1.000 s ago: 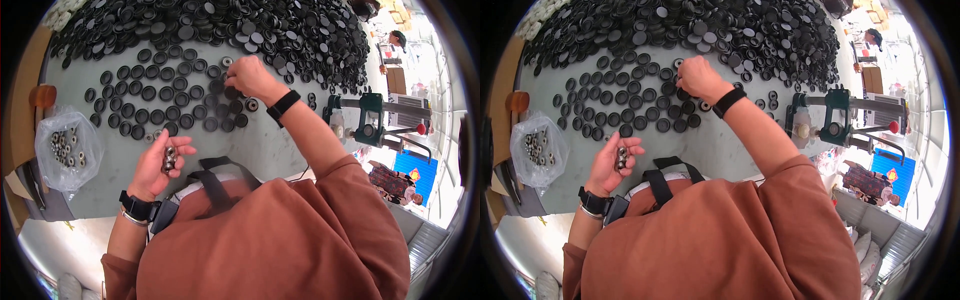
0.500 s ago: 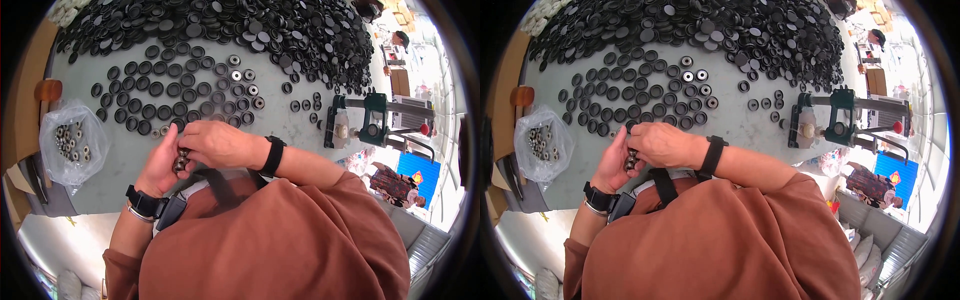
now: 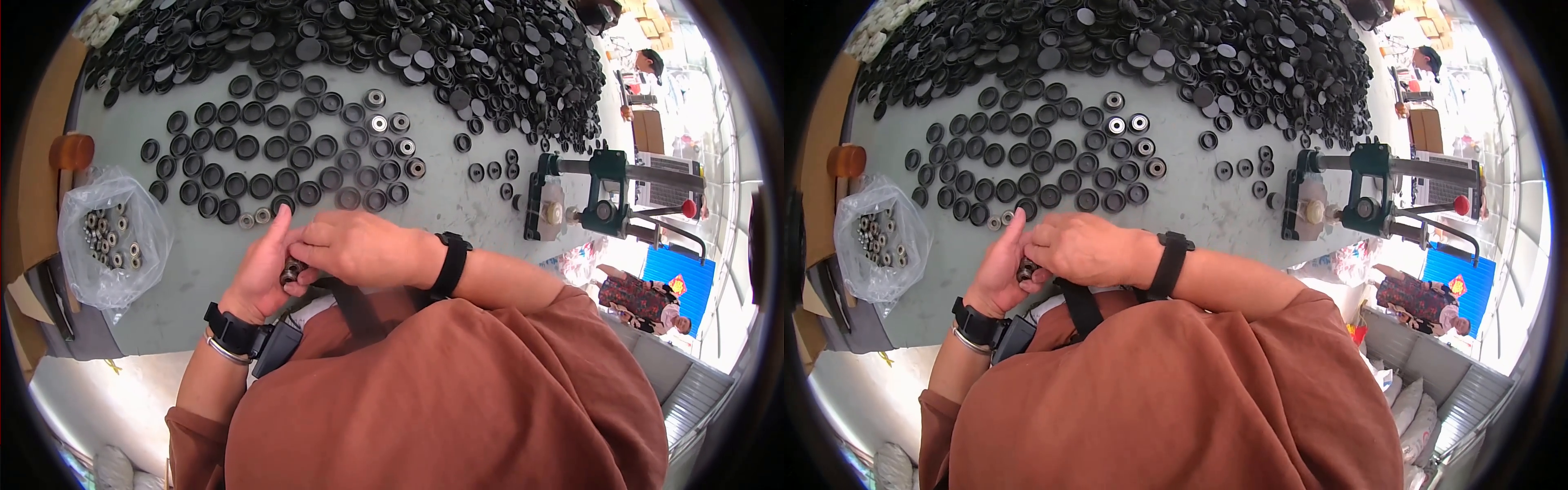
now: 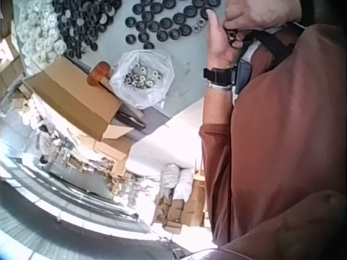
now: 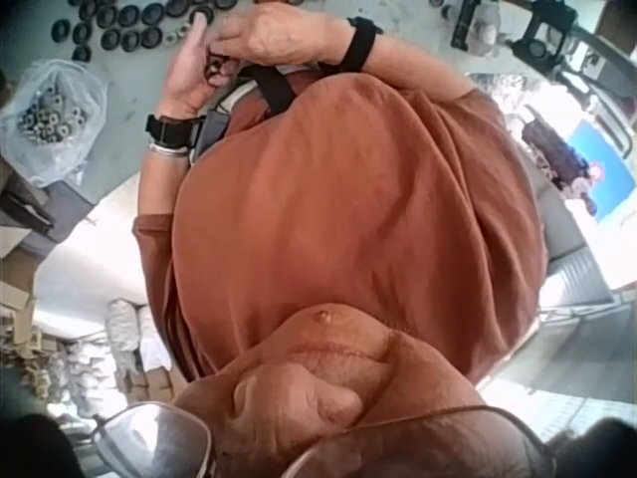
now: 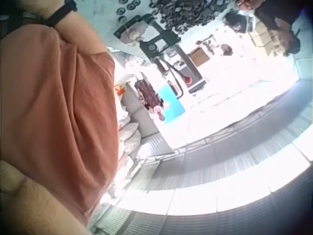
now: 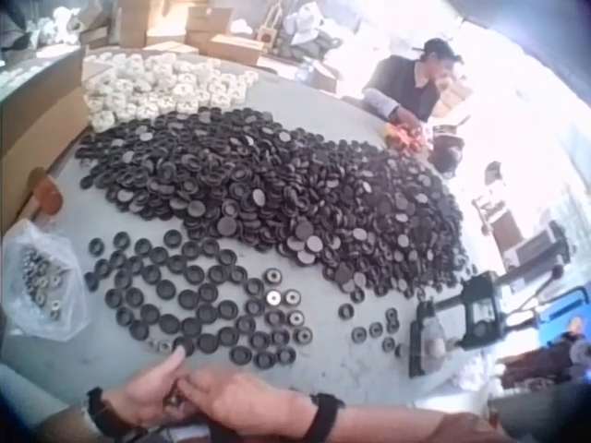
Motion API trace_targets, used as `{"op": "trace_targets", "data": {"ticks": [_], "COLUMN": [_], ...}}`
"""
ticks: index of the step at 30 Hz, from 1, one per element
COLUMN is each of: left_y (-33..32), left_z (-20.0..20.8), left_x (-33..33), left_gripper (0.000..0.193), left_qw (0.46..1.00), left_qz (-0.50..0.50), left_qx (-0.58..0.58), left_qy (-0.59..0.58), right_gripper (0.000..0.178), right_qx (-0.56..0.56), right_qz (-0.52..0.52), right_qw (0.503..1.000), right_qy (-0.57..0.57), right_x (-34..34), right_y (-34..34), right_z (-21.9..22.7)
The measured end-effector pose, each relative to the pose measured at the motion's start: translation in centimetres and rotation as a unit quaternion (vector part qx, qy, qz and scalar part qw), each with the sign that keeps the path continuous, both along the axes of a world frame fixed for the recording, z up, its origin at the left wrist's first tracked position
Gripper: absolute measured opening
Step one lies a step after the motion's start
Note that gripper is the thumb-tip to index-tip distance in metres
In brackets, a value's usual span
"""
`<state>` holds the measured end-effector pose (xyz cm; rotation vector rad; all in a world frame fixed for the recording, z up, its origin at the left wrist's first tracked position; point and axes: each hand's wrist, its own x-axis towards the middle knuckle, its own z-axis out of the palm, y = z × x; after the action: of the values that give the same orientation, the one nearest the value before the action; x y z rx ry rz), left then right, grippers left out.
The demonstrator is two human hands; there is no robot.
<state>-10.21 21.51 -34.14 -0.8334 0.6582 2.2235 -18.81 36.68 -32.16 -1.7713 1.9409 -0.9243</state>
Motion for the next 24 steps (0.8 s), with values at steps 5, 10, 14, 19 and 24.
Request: {"op": "trace_targets", "data": {"ticks": [5,10,14,19,24], "left_y": [0.2,-0.1,0.0,-0.2,-0.2], "left_z": [-0.4,0.6,0.0,-0.2,-0.1], "left_x": [0.1,-0.4,0.0,0.1,0.0], "left_gripper": [0.057,0.057,0.053,0.049,0.047], "left_qw": [0.999,0.999,1.0,1.0,1.0], "left_qz": [-0.024,-0.026,0.003,0.022,0.023], "left_qx": [0.025,-0.011,0.029,0.013,0.003], "left_qy": [0.014,0.029,0.011,0.01,0.006], "right_gripper": [0.018,0.025,0.024,0.023,0.024], "right_qx": [0.024,0.09,0.178,0.207,0.214], "right_qz": [-0.014,-0.254,-0.337,-0.327,-0.302], "right_qw": [0.999,0.963,0.923,0.922,0.928], "right_qy": [-0.037,-0.031,0.048,0.027,0.049], "right_x": [-0.1,-4.1,-8.4,-9.6,-9.9], "right_y": [0.6,3.7,5.8,4.9,5.0], "right_z": [-0.4,-0.9,-2.7,-2.7,-3.5]}}
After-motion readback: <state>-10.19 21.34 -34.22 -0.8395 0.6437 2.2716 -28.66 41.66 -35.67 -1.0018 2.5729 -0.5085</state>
